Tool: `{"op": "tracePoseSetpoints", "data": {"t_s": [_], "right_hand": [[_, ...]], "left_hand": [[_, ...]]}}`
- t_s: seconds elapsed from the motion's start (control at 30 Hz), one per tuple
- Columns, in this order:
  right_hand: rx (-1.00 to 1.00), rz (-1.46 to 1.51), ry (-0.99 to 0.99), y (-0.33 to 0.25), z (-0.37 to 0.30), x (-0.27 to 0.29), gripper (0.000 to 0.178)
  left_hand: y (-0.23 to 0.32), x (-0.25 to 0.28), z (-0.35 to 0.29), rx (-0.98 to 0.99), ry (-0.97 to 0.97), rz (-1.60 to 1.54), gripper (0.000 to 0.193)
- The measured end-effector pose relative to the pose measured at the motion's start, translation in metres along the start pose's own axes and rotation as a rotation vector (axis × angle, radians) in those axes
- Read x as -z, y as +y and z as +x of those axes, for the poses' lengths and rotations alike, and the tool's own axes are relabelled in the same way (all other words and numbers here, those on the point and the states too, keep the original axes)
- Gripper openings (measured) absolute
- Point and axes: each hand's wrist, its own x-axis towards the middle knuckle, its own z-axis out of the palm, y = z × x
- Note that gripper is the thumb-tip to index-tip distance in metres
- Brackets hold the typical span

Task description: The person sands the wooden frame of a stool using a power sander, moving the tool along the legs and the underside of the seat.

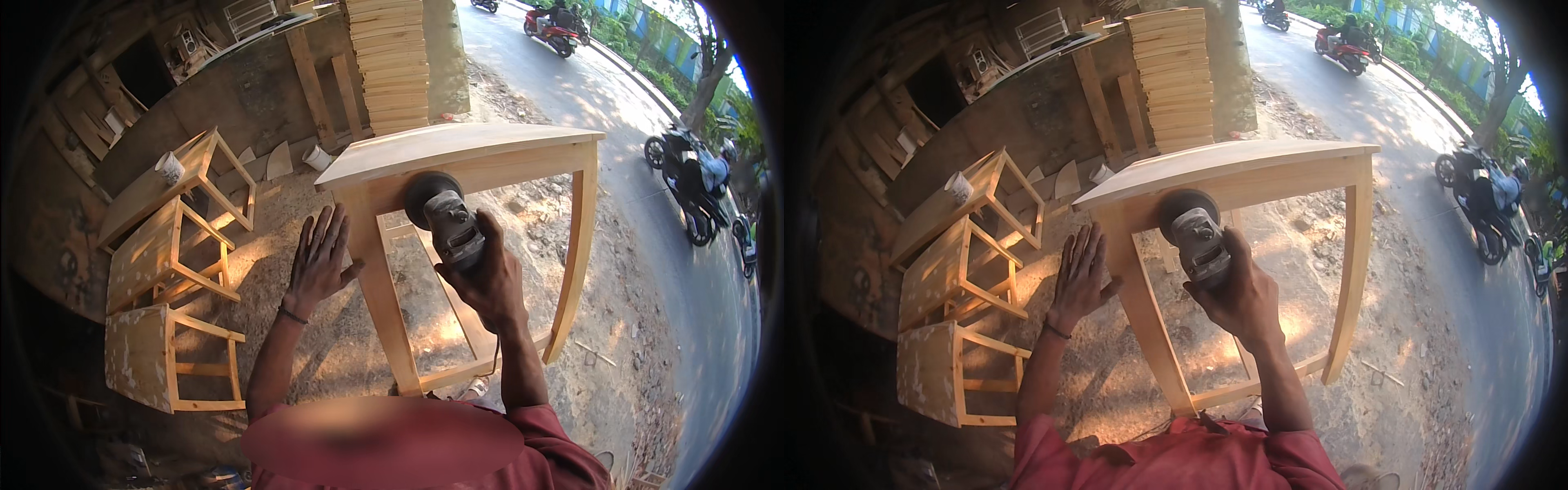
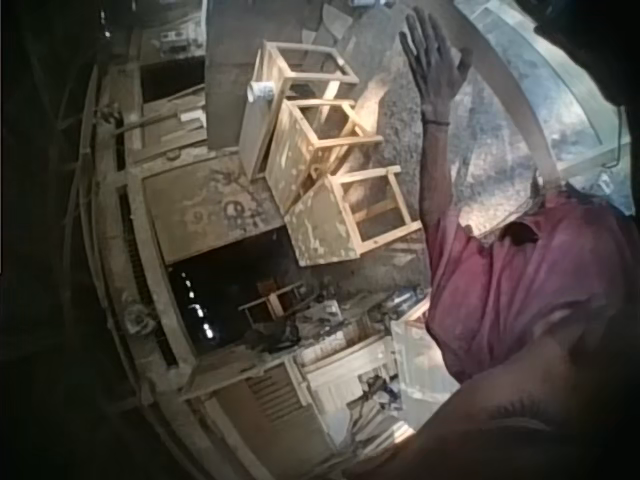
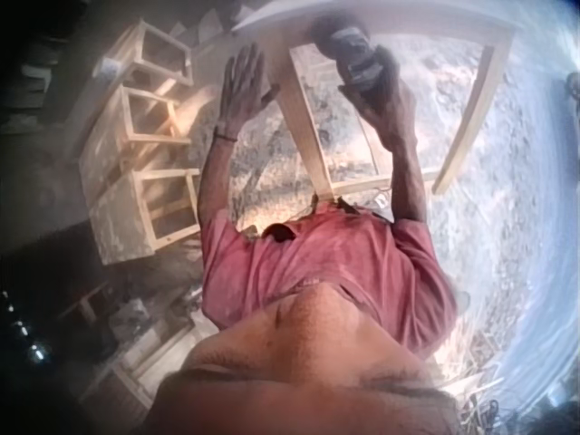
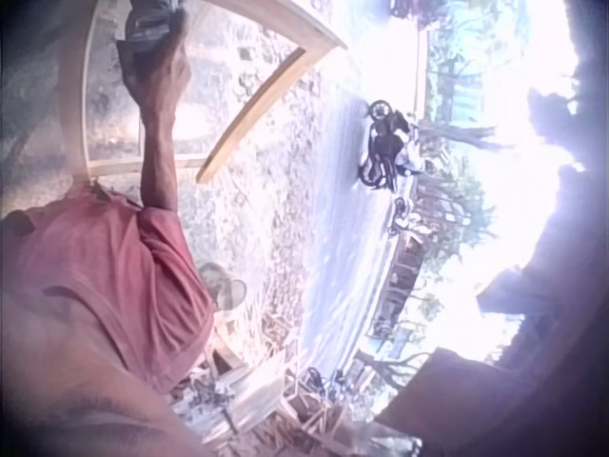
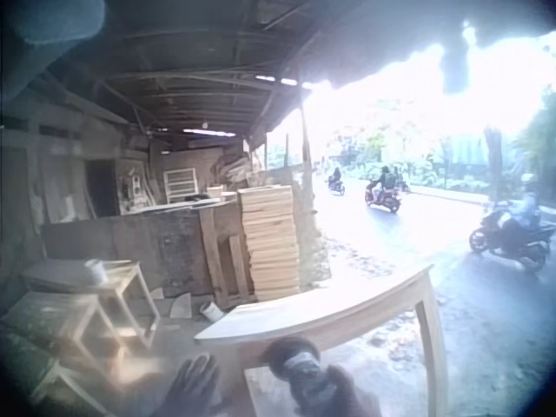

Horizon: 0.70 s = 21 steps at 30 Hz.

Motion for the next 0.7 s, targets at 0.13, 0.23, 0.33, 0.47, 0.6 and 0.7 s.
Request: {"op": "tracePoseSetpoints", "data": {"t_s": [0.13, 0.23, 0.33, 0.47, 0.6, 0.7], "right_hand": [[-0.059, 0.061, 0.046, 0.001, 0.001, 0.009, 0.091], [-0.01, 0.028, 0.033, 0.002, 0.003, 0.004, 0.093], [-0.018, 0.0, -0.161, -0.012, 0.006, -0.009, 0.094], [0.091, -0.014, -0.239, -0.015, 0.013, -0.014, 0.086], [0.033, -0.024, -0.126, 0.019, 0.016, 0.02, 0.089], [0.025, 0.014, -0.053, 0.05, 0.025, 0.047, 0.092]], "left_hand": [[0.001, -0.002, 0.0, -0.013, 0.01, 0.003, 0.087], [0.001, -0.009, 0.007, -0.017, 0.071, -0.038, 0.089], [0.003, -0.017, 0.013, -0.017, 0.251, -0.114, 0.091], [0.002, -0.017, 0.021, -0.076, 0.413, -0.156, 0.092], [0.022, -0.009, 0.048, -0.137, 0.14, -0.097, 0.09], [0.032, 0.003, 0.066, -0.115, -0.014, 0.04, 0.087]]}}
